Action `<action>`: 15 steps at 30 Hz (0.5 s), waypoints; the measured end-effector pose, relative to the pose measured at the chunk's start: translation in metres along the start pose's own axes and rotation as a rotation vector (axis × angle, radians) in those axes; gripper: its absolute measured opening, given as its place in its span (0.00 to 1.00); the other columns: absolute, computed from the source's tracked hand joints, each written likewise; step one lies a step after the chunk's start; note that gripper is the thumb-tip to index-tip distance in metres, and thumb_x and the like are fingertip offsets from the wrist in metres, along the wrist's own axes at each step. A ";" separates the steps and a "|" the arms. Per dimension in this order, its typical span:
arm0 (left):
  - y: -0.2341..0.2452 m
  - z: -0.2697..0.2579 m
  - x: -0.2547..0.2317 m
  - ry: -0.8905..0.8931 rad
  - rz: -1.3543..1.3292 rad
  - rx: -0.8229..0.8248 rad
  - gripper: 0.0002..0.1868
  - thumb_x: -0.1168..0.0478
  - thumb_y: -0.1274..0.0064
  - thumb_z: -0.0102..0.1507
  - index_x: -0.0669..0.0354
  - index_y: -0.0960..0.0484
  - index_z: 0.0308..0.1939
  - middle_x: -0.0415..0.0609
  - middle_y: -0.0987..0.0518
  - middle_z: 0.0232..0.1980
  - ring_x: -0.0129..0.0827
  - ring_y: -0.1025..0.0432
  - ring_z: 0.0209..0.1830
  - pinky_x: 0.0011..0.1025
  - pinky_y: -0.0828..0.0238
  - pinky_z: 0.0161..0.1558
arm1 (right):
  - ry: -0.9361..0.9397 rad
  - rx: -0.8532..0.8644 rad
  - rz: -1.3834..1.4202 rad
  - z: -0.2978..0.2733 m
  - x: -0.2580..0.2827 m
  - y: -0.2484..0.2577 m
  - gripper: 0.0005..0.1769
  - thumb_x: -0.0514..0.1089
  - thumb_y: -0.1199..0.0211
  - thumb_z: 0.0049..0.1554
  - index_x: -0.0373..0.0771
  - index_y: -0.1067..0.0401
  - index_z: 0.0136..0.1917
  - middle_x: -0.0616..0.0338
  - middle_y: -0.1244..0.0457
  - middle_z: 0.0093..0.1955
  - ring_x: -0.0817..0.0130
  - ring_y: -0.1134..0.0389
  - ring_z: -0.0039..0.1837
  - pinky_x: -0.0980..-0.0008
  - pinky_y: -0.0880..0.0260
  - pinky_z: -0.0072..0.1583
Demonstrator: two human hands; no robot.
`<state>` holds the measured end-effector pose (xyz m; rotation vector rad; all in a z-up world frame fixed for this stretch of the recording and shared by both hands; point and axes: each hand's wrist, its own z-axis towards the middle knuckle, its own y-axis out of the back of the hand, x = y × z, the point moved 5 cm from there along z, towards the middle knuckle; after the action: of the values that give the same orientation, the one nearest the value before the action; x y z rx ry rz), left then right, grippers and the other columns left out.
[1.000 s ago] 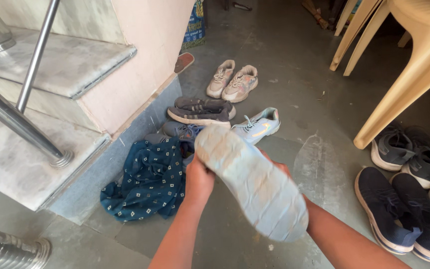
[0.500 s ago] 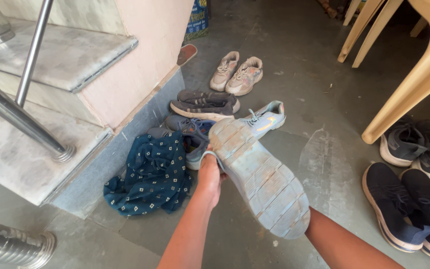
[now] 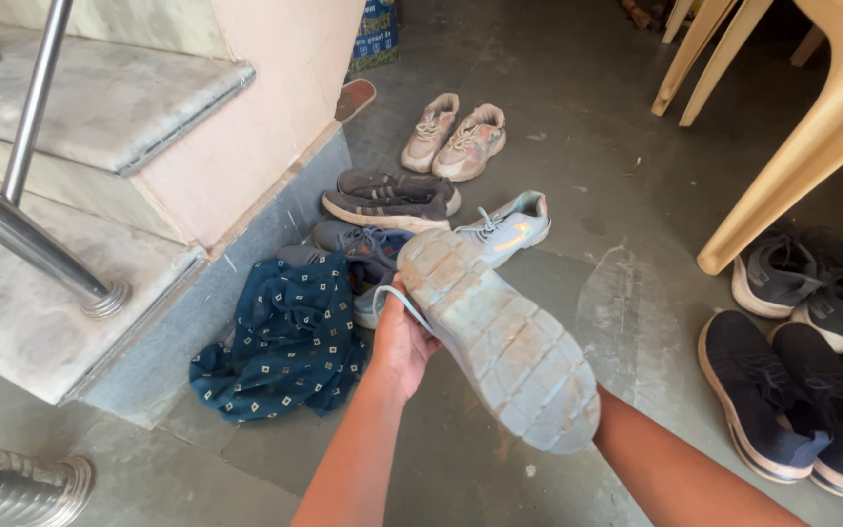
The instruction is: The person picks up a light-colored sneaker, wipes it with a dark blue patterned cloth, and then ties the laces. The person repeats this process for a second sneaker, wiping and tying the laces before placing it with other shoes.
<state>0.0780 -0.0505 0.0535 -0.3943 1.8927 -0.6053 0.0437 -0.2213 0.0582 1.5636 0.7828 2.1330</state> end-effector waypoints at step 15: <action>0.088 0.020 0.111 0.300 0.358 -0.196 0.25 0.37 0.63 0.66 0.47 0.22 0.53 0.42 0.20 0.46 0.32 0.28 0.42 0.40 0.26 0.47 | -0.700 0.376 0.098 -0.009 -0.087 -0.037 0.16 0.45 0.45 0.55 0.33 0.22 0.47 0.50 0.26 0.41 0.64 0.22 0.42 0.62 0.21 0.50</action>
<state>0.0542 -0.0423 -0.0876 -0.0834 2.2509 -0.2483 0.0611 -0.2469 -0.0312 2.3773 0.8821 1.3574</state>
